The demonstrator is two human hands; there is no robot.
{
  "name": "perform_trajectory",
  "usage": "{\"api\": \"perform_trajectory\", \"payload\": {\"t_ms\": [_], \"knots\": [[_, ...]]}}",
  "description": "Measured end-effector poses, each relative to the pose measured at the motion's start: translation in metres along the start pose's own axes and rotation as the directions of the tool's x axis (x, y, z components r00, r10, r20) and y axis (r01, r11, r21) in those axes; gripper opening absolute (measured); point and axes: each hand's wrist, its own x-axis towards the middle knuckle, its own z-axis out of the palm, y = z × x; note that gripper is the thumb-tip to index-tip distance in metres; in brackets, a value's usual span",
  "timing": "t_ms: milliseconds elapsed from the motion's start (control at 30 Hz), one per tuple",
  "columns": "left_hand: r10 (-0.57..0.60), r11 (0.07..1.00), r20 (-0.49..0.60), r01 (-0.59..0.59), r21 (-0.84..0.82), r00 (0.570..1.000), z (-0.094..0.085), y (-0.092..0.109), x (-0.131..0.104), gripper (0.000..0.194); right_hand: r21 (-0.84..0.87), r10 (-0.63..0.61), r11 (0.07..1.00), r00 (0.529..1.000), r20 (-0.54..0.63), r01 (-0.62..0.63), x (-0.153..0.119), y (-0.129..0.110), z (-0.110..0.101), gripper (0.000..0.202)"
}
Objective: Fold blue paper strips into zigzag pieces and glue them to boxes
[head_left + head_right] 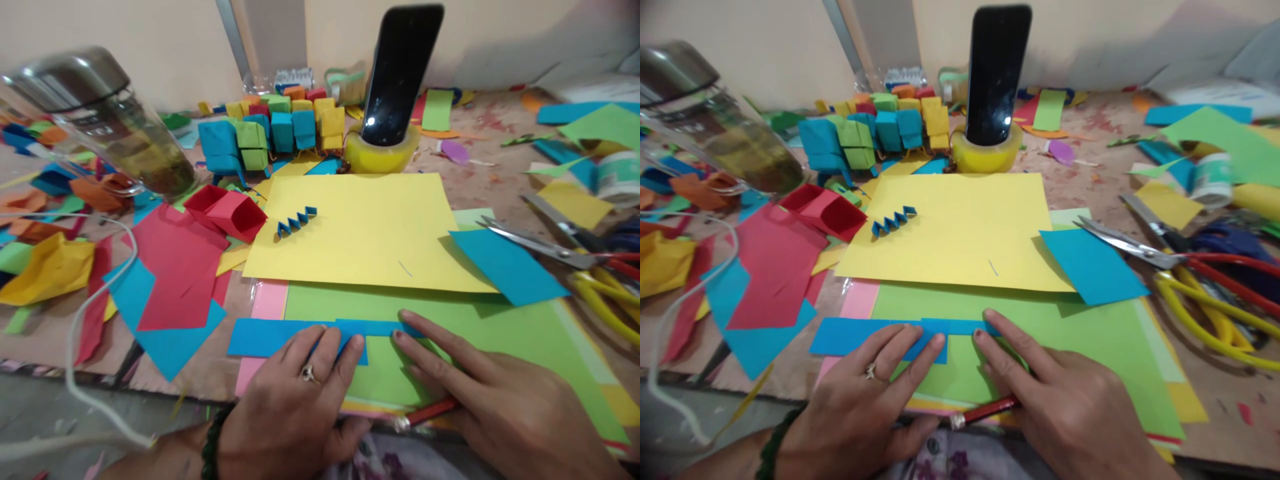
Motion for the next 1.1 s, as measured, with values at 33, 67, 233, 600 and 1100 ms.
{"api": "perform_trajectory", "payload": {"t_ms": [33,67,233,600,1100], "knots": [[-0.003,1.0,0.004,0.003,0.002,1.0,0.0,0.0,0.0,0.056,0.001,-0.001,1.0,1.0,0.0,0.001,0.001,0.0,-0.001,0.038],[-0.005,1.0,0.005,0.005,0.003,1.0,0.0,0.0,0.0,0.056,0.002,-0.003,1.0,1.0,-0.001,0.003,0.002,0.0,-0.001,0.038],[0.008,1.0,-0.001,-0.008,0.013,1.0,0.001,-0.001,0.001,0.057,-0.007,-0.005,1.0,1.0,-0.013,0.005,0.003,0.0,-0.003,0.037],[0.005,0.999,-0.009,-0.004,0.049,1.0,-0.002,0.0,-0.001,0.051,0.029,0.011,1.0,0.999,-0.033,-0.01,0.0,-0.001,0.001,0.031],[0.016,0.998,-0.066,-0.012,0.059,0.998,0.001,0.0,0.0,0.049,0.09,0.125,0.989,0.987,-0.098,-0.116,-0.013,-0.001,-0.007,0.047]]}}
